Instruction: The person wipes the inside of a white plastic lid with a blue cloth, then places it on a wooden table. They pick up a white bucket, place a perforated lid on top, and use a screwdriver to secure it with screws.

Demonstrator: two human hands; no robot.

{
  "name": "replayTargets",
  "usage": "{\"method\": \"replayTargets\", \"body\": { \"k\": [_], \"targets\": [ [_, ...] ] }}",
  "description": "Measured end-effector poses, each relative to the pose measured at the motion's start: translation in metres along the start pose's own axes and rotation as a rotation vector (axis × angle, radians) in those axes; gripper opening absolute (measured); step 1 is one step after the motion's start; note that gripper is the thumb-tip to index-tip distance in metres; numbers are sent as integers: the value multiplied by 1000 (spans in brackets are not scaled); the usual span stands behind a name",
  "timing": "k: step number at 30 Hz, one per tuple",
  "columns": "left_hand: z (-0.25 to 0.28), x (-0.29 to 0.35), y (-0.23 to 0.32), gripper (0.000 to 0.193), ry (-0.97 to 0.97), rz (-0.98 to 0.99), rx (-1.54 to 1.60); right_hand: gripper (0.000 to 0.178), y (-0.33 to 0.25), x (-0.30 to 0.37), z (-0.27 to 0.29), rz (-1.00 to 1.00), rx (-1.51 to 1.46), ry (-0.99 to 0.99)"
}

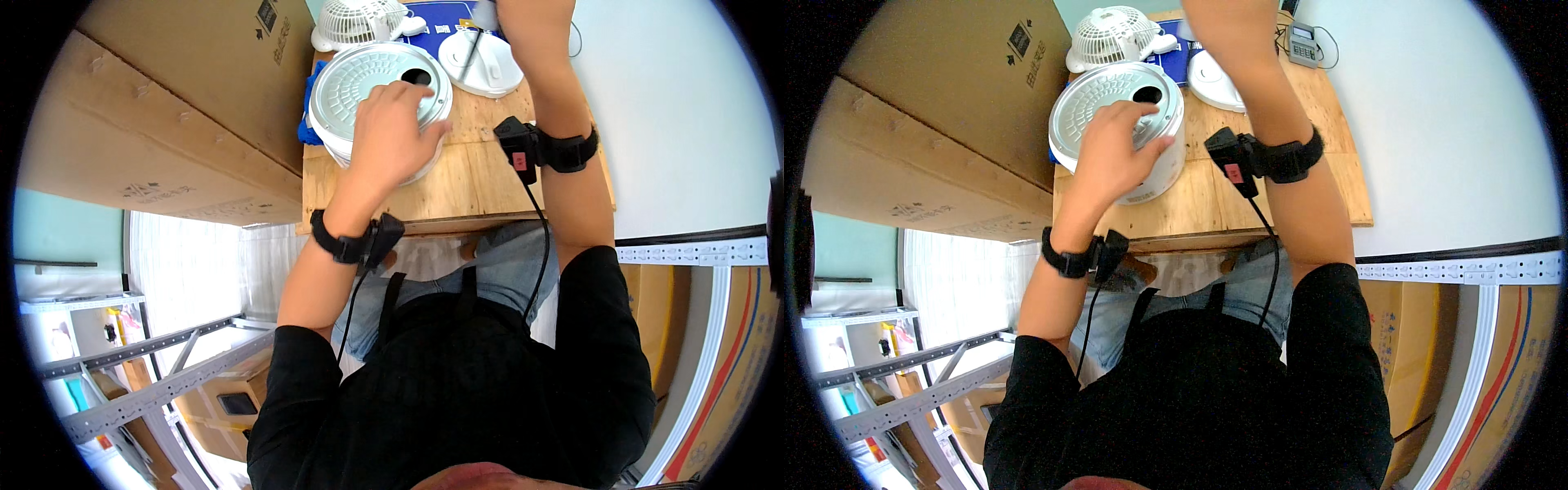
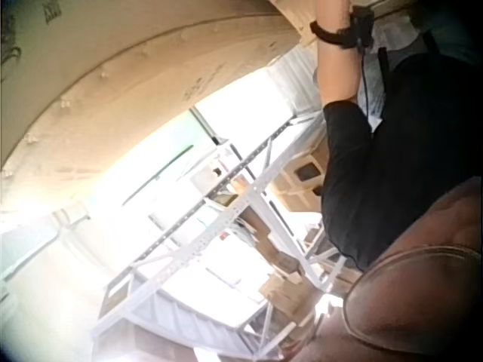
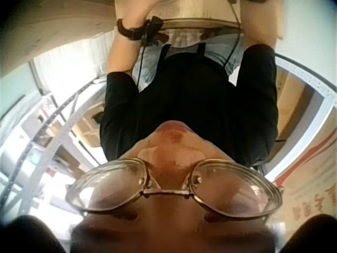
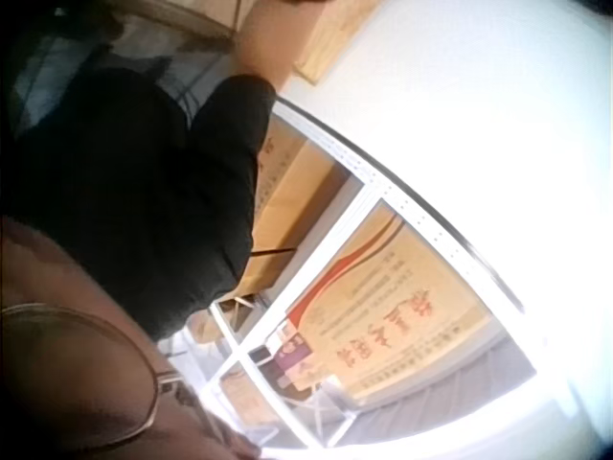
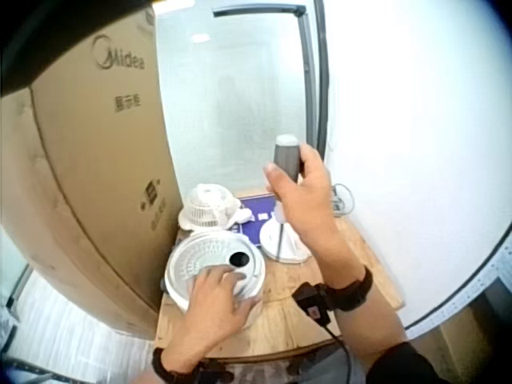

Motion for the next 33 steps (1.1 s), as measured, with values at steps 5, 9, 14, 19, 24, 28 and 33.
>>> {"method": "replayTargets", "body": {
  "k": [5,9,14,19,24,28,33],
  "targets": [
    [-3,37,5,30,89,50,-177,24,75,7,-25,157,364,-325],
    [-2,42,5,28,86,82,-167,55,109,27,-56,114,477,-586],
    [4,43,-8,28,5,77,-91,59,129,34,-60,30,649,-732],
    [26,46,-26,31,-68,18,-43,62,128,36,-54,-135,596,-744],
    [38,42,-42,31,-155,-31,-12,63,131,36,-51,-220,497,-779],
    [46,36,-53,32,-197,-70,-12,67,130,37,-47,-83,578,-783],
    [52,38,-86,36,-97,-67,-130,77,104,38,-35,-125,694,-850]
  ]
}}
Point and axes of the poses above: each hand's wrist, its own x-axis away from the middle knuckle, its own z-axis out of the back of the hand, y = z × x, the point moved 1 cm from there along -x, towards the middle knuckle, and after that the axes turned 7 degrees about y, right-handed, at the moved point
